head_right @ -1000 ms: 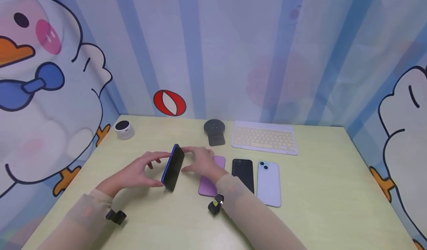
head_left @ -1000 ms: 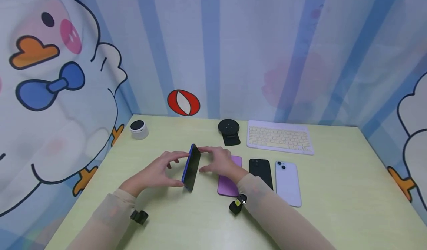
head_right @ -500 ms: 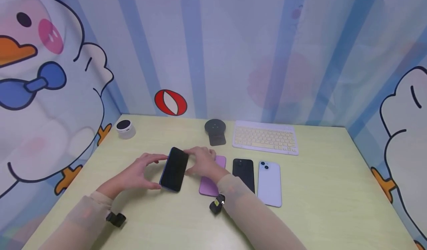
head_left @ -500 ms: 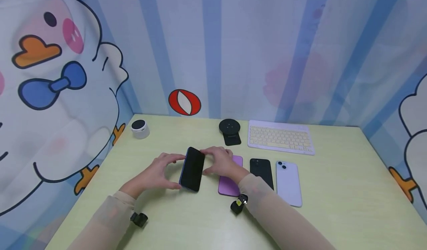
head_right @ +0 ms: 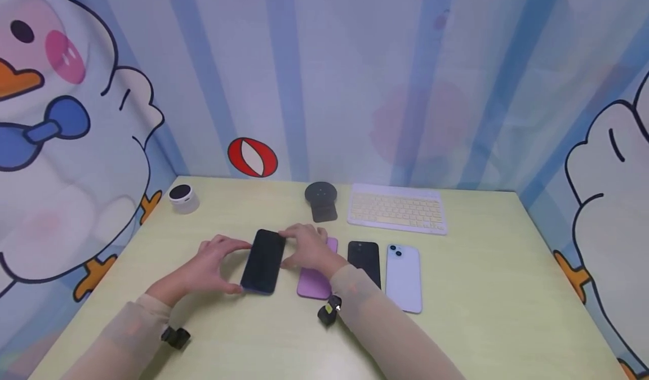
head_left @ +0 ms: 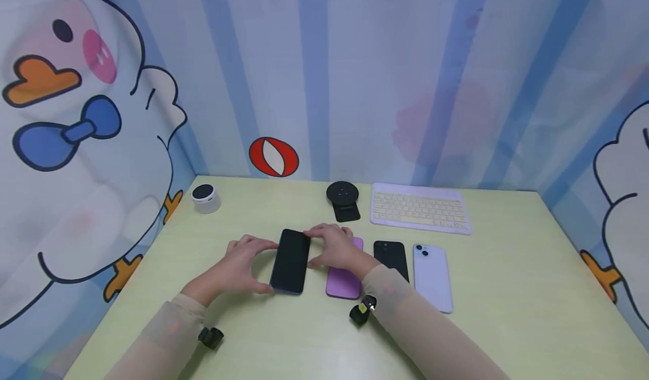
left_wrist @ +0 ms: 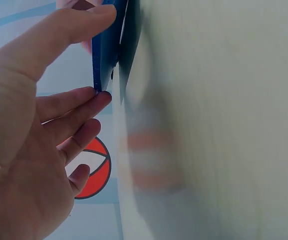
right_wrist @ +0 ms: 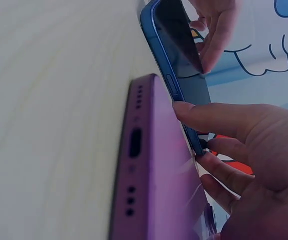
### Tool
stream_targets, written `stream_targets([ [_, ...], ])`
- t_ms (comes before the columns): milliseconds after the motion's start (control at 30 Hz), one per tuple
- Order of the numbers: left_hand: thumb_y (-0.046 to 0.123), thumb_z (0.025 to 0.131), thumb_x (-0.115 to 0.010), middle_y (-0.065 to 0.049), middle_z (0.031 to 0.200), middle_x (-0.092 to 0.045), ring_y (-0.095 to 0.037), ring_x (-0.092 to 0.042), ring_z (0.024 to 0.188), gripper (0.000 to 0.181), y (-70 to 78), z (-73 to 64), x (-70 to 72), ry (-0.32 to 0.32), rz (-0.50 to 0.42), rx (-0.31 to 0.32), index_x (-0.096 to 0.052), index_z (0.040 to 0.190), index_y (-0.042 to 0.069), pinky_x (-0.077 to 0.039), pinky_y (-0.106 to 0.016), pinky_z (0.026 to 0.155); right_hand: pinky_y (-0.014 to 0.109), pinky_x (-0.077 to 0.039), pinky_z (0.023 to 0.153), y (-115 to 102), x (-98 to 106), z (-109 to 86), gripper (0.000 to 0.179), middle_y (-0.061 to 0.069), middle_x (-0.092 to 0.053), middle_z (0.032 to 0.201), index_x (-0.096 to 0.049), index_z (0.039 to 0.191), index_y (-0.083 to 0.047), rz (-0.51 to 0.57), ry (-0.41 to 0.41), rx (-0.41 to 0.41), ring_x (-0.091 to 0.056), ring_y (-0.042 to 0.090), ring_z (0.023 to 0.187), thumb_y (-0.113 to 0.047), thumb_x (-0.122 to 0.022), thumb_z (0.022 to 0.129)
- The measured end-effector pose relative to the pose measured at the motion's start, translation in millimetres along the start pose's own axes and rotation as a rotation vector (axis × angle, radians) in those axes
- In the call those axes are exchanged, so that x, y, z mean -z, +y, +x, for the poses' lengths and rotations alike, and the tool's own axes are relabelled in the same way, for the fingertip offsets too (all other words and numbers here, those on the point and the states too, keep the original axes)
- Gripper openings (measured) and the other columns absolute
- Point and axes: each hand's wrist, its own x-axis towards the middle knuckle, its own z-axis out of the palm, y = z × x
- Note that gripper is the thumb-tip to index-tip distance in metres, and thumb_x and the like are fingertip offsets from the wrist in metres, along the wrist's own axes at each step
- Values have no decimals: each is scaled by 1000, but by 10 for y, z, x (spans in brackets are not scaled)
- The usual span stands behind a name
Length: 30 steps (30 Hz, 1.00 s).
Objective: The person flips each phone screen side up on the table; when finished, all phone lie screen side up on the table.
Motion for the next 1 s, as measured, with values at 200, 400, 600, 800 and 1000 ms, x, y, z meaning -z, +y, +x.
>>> stream_targets([
  [200,40,61,-98,-5,141,-63,-26,-47,129,94,-8,-20,-73,-5,62,14,-60,143,13,-30,-54,102,67,-14,119,-11,0,-24,78,3,-61,146,-64,142,-18,12,-15,-9,-49,31,141,-23,-95,71],
  [400,45,63,-96,-8,145,-59,-29,-45,132,94,-2,6,-98,-19,150,2,-60,143,13,-32,-56,100,66,-14,119,-15,11,-39,77,2,-60,148,-64,143,-17,18,-18,-10,-47,29,142,-24,-94,72],
  [600,48,66,-94,-9,147,-57,-30,-45,132,93,-8,21,-93,-53,160,10,-59,145,13,-34,-57,100,68,-11,120,-22,22,-53,77,0,-59,149,-63,144,-18,3,-20,-5,-46,30,143,-26,-94,73],
  [800,54,66,-93,-10,152,-51,-30,-43,136,105,-2,22,-72,-70,132,38,-50,153,13,-40,-56,112,67,-12,120,16,74,-142,69,4,-56,151,-62,145,-19,-33,-31,26,-41,33,145,-32,-87,82],
  [1000,53,71,-92,-10,158,-46,-32,-40,142,108,106,81,-71,-64,77,59,-41,159,16,-43,-54,114,67,-15,117,116,215,-328,59,7,-57,149,-65,141,-20,-62,-8,26,-40,35,144,-31,-83,86],
])
